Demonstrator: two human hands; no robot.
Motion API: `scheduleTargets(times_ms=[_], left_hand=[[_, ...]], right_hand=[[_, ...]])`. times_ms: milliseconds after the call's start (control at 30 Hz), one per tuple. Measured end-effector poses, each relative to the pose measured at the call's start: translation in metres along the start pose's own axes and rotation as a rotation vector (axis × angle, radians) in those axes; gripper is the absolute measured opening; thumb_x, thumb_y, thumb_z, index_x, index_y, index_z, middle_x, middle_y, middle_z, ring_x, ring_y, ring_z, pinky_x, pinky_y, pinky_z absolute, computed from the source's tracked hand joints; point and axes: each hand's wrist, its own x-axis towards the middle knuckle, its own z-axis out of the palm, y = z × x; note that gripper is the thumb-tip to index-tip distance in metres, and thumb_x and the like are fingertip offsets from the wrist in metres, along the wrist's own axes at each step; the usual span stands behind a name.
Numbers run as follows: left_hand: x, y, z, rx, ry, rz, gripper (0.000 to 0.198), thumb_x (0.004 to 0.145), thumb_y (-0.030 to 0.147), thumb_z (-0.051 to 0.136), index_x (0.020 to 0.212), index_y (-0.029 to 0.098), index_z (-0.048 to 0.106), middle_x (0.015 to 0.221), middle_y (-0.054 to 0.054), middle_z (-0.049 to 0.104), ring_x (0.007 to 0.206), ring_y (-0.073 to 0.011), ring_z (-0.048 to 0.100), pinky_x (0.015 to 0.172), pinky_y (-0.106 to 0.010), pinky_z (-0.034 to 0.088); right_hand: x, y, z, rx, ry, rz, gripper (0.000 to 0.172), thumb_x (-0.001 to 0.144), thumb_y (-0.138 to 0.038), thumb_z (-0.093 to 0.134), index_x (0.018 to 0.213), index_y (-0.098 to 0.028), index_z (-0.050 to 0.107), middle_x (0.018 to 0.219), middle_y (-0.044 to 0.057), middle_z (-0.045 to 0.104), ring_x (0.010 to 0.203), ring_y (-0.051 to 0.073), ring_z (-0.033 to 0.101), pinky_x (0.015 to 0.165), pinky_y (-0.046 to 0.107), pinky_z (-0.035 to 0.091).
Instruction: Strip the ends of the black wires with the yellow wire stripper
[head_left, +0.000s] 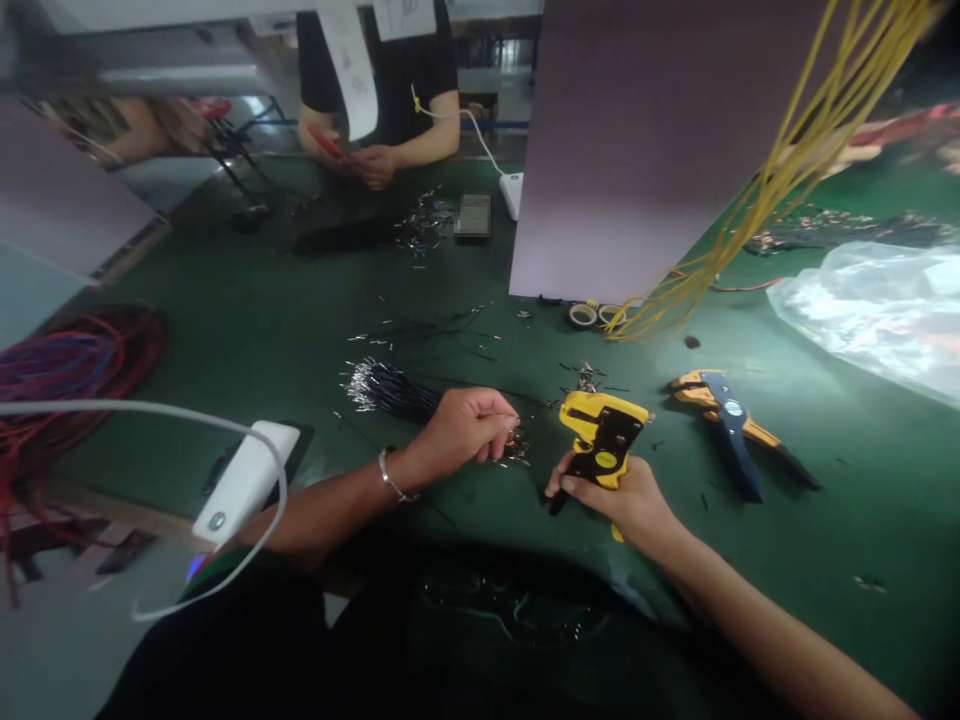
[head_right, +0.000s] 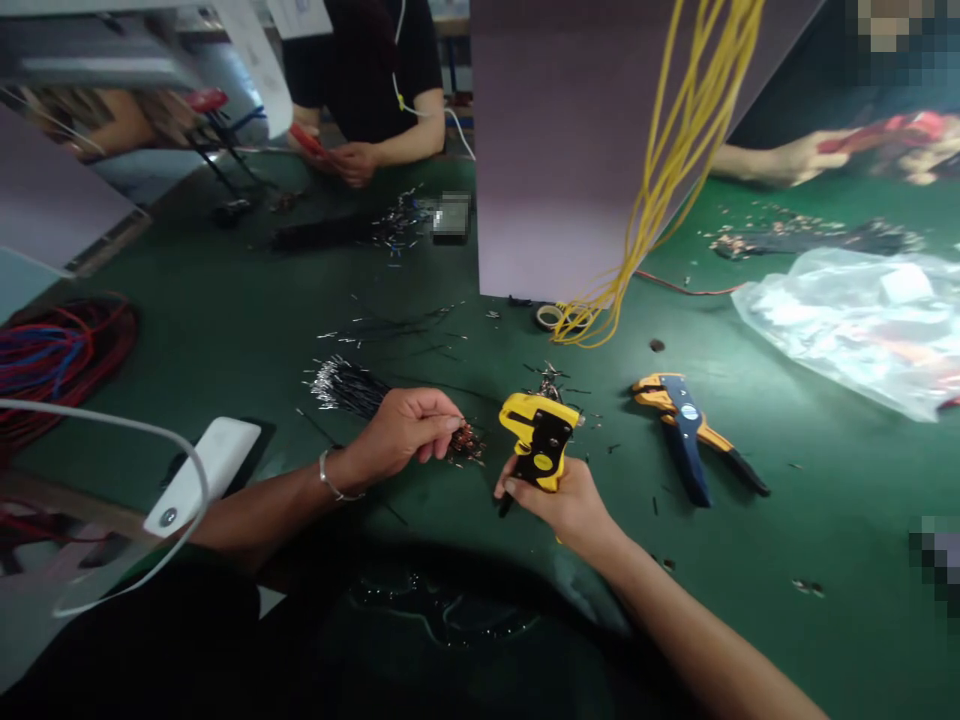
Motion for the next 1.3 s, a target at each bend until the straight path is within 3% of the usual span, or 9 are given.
scheduleTargets(times_ms=[233,400,567,767,867,967,1100,1233,1300], left_hand=[[0.001,-0.006,-0.002,-0.012,0.049,0.010,0.011,0.078,0.022,0.060,0.072,0.013,0.062,0.047,0.004,0.057,0.035,-0.0027,0.042,0.036,-0.015,0.030],[0.003,-0.005,-0.002,-0.010,0.109,0.019,0.010,0.077,0.021,0.061,0.073,0.013,0.063,0.047,0.003,0.057,0.035,-0.0032,0.042,0.036,-0.016,0.030],[0.006,-0.005,-0.005,-0.057,0.140,0.014,0.008,0.076,0.020,0.061,0.075,0.013,0.064,0.047,0.003,0.056,0.036,-0.0036,0.042,0.036,-0.017,0.031],[0.012,-0.005,-0.008,-0.055,0.172,0.019,0.010,0.076,0.020,0.061,0.077,0.011,0.066,0.051,0.002,0.057,0.039,-0.0040,0.044,0.037,-0.017,0.032],[0.012,-0.005,-0.006,0.057,0.102,-0.011,0.009,0.076,0.017,0.058,0.075,0.010,0.064,0.059,-0.002,0.063,0.041,-0.0043,0.049,0.038,-0.016,0.034],[0.013,-0.008,-0.004,0.185,-0.001,-0.034,0.009,0.077,0.014,0.053,0.074,0.011,0.061,0.070,-0.005,0.070,0.041,-0.0038,0.051,0.042,-0.016,0.039],[0.015,-0.019,0.000,0.288,-0.101,-0.073,0.008,0.077,0.014,0.050,0.077,0.013,0.058,0.078,-0.006,0.072,0.036,-0.0041,0.051,0.043,-0.018,0.041],[0.013,-0.026,0.007,0.397,-0.057,-0.021,0.011,0.078,0.015,0.050,0.076,0.014,0.061,0.079,-0.005,0.072,0.037,-0.0046,0.050,0.043,-0.018,0.039],[0.011,-0.024,0.009,0.455,-0.005,0.023,0.011,0.078,0.014,0.052,0.074,0.015,0.062,0.071,-0.003,0.071,0.039,-0.0056,0.050,0.043,-0.018,0.037]], right_hand=[[-0.002,-0.011,-0.002,0.092,-0.167,0.114,0.025,0.073,-0.033,0.074,0.087,-0.015,0.064,0.076,0.006,0.072,0.074,0.021,0.067,0.071,0.036,0.054],[-0.004,-0.022,-0.011,0.056,-0.115,0.106,0.028,0.073,-0.035,0.073,0.090,-0.016,0.064,0.078,0.007,0.071,0.076,0.023,0.068,0.071,0.037,0.054],[-0.010,-0.029,-0.020,-0.183,-0.155,0.139,0.025,0.079,-0.037,0.064,0.092,-0.016,0.062,0.079,0.007,0.070,0.075,0.022,0.065,0.067,0.034,0.052],[-0.029,-0.041,-0.005,-0.921,-0.310,0.118,0.013,0.080,-0.027,0.056,0.073,-0.017,0.059,0.059,0.002,0.060,0.052,0.015,0.051,0.050,0.026,0.033],[-0.035,-0.050,0.008,-1.117,-0.443,0.068,0.013,0.083,-0.023,0.051,0.077,-0.016,0.061,0.065,0.005,0.063,0.053,0.015,0.052,0.052,0.027,0.029],[-0.038,-0.055,0.016,-1.176,-0.533,0.025,0.011,0.082,-0.021,0.053,0.080,-0.016,0.062,0.071,0.007,0.067,0.059,0.017,0.057,0.055,0.027,0.029],[-0.039,-0.057,0.019,-1.184,-0.544,0.026,0.010,0.081,-0.020,0.051,0.075,-0.016,0.058,0.070,0.007,0.066,0.060,0.017,0.058,0.055,0.027,0.028],[-0.042,-0.056,0.017,-1.136,-0.512,0.025,0.001,0.074,-0.017,0.053,0.074,-0.017,0.054,0.072,0.005,0.064,0.061,0.016,0.056,0.055,0.026,0.030],[-0.044,-0.055,0.016,-1.114,-0.494,0.037,0.008,0.070,-0.014,0.053,0.077,-0.017,0.054,0.074,0.005,0.064,0.063,0.017,0.057,0.056,0.027,0.031]])
